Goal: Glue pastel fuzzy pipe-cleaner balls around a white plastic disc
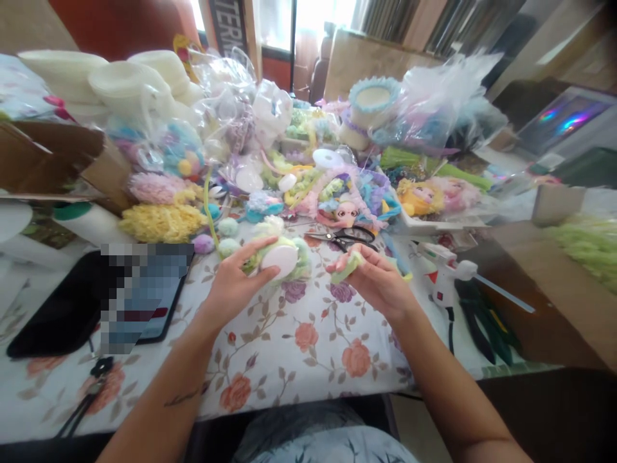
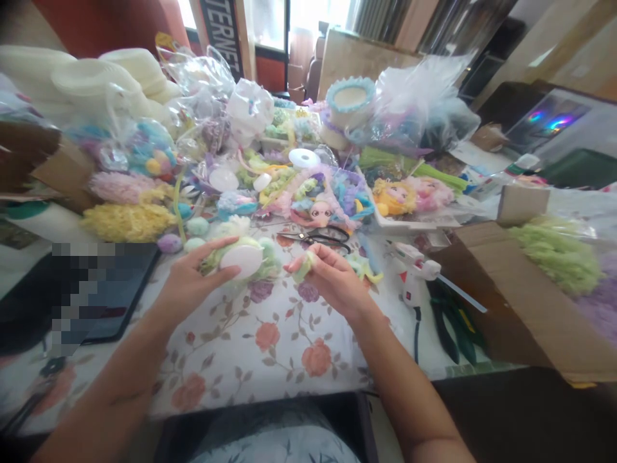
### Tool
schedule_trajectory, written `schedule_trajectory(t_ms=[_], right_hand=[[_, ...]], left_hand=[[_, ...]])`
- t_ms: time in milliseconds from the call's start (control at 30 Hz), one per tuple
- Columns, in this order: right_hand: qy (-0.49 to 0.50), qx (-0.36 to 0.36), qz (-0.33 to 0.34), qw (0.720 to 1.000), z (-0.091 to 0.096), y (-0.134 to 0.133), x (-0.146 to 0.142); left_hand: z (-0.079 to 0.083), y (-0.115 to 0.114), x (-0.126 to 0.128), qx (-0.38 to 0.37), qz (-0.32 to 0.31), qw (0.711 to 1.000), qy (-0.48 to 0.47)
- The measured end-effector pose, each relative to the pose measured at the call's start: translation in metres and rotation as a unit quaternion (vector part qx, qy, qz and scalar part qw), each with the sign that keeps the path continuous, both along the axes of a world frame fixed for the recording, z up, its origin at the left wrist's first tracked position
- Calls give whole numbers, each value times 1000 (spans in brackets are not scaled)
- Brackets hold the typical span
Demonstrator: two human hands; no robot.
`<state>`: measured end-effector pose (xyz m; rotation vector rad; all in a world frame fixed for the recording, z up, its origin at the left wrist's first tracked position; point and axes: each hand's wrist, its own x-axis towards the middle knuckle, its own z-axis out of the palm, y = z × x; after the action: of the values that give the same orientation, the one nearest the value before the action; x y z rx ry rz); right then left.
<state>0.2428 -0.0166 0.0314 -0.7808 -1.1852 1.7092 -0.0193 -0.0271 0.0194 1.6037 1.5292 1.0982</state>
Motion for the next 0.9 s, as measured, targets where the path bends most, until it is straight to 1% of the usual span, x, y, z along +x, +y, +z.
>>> schedule_trajectory(t_ms=[133,233,333,400,467,533,600,667,733,800,900], right_hand=[[69,-30,-10,997,4,10,-9],[88,-29,-33,995,10,15,-5],[64,-9,-64,996,22,17,7],[22,8,-82,996,32,18,14],[-34,18,-87,995,39,18,17],[-90,18,-66,994,43,18,15],[-135,15,-23,990,42,17,8],[-166,16,27,986,40,17,0],[-181,13,62,982,36,17,-7],[-178,7,77,981,30,16,-12],[-163,12,58,985,21,11,-17]], left_hand=[[1,0,-4,-48,-36,996,-65],[0,-1,-6,-72,-73,992,-75],[3,-4,-6,-101,-136,982,-80],[6,-6,-5,-112,-177,975,-76],[9,-8,-4,-109,-203,972,-57],[10,-10,-3,-103,-219,970,-38],[11,-11,-2,-103,-233,967,-31],[11,-12,-2,-107,-247,963,-32],[12,-13,-2,-114,-257,959,-34],[13,-13,-1,-121,-257,958,-35],[15,-12,0,-127,-226,965,-33]])
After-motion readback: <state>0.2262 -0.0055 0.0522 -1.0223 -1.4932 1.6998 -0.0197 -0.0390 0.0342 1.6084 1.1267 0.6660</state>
